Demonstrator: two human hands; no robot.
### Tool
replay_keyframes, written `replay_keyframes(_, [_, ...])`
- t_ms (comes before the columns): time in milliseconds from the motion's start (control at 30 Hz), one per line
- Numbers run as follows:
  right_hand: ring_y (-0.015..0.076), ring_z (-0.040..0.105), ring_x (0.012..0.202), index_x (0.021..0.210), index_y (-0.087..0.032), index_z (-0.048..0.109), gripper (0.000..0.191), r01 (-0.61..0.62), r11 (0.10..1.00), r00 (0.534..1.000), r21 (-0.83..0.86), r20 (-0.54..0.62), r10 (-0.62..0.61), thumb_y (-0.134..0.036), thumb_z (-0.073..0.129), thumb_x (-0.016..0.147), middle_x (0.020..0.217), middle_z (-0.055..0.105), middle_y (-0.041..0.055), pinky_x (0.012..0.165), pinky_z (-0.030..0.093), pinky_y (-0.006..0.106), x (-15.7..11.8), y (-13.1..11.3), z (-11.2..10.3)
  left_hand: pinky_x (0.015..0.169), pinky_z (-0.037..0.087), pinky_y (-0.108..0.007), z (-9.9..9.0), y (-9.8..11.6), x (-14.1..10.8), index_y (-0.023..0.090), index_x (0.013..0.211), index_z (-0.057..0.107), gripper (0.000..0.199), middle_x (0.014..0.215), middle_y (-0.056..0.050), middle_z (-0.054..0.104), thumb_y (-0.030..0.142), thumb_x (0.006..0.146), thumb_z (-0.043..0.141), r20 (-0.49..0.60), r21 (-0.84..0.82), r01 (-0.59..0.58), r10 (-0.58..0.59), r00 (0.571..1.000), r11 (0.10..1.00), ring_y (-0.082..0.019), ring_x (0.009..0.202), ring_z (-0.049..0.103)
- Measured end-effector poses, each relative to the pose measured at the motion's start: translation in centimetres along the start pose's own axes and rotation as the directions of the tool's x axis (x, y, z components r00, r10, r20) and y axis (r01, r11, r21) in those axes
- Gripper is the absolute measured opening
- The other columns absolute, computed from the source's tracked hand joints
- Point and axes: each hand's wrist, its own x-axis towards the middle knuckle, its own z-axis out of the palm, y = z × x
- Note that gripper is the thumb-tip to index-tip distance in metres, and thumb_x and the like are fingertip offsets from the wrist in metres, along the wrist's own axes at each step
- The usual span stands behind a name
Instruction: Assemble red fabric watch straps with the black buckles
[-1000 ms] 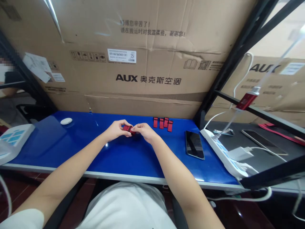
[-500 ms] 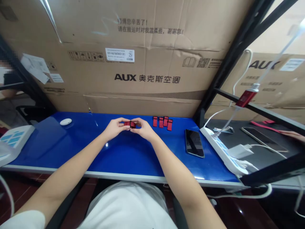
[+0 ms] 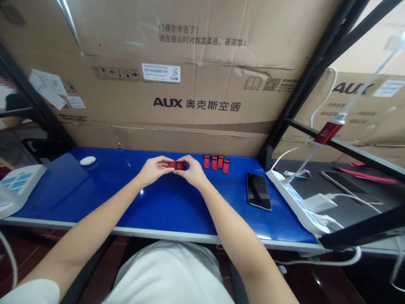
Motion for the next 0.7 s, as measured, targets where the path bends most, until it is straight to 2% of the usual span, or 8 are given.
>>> replay_keyframes(367, [0.0216,0.063,0.092,0.092,-0.019,0.066,0.033,-0.026,1.000,1.000,-0.016,0.002,0.026,-0.032,0.077,0.065,0.094,0.070,0.0043,0.091,0.046,0.036,0.04,0.10,-0.14,0.086,0.055,-0.036,-0.56,-0.65,0.14,0.013,0.099,0.064,0.040,0.096,-0.010,0.073,0.032,0.068,0.082,0.035,-0.030,-0.013,0.014,0.999,0.999,-0.020,0.088,0.070])
replay_keyframes(600, [0.0223,0.064,0.097,0.100,-0.020,0.067,0.037,0.003,0.999,0.999,0.033,0.051,-0.004,-0.032,0.076,0.066,0.102,0.070,0.0061,0.092,0.046,0.037,-0.14,-0.45,0.16,0.070,0.056,-0.033,0.21,-0.84,0.25,0.013,0.090,0.061,0.039,0.077,-0.004,0.069,0.040,0.069,0.079,0.011,-0.179,0.072,-0.071,0.997,0.981,-0.015,0.065,0.067])
replay_keyframes(700, [0.0221,0.064,0.097,0.101,-0.021,0.069,0.034,0.031,1.000,0.995,0.003,0.092,-0.031,-0.032,0.075,0.070,0.103,0.069,0.0064,0.092,0.046,0.036,-0.13,-0.60,-0.03,0.068,0.055,-0.031,0.05,-1.08,0.45,0.013,0.090,0.062,0.038,0.074,-0.003,0.069,0.037,0.067,0.080,0.016,-0.196,0.087,-0.085,0.996,0.977,-0.014,0.063,0.065])
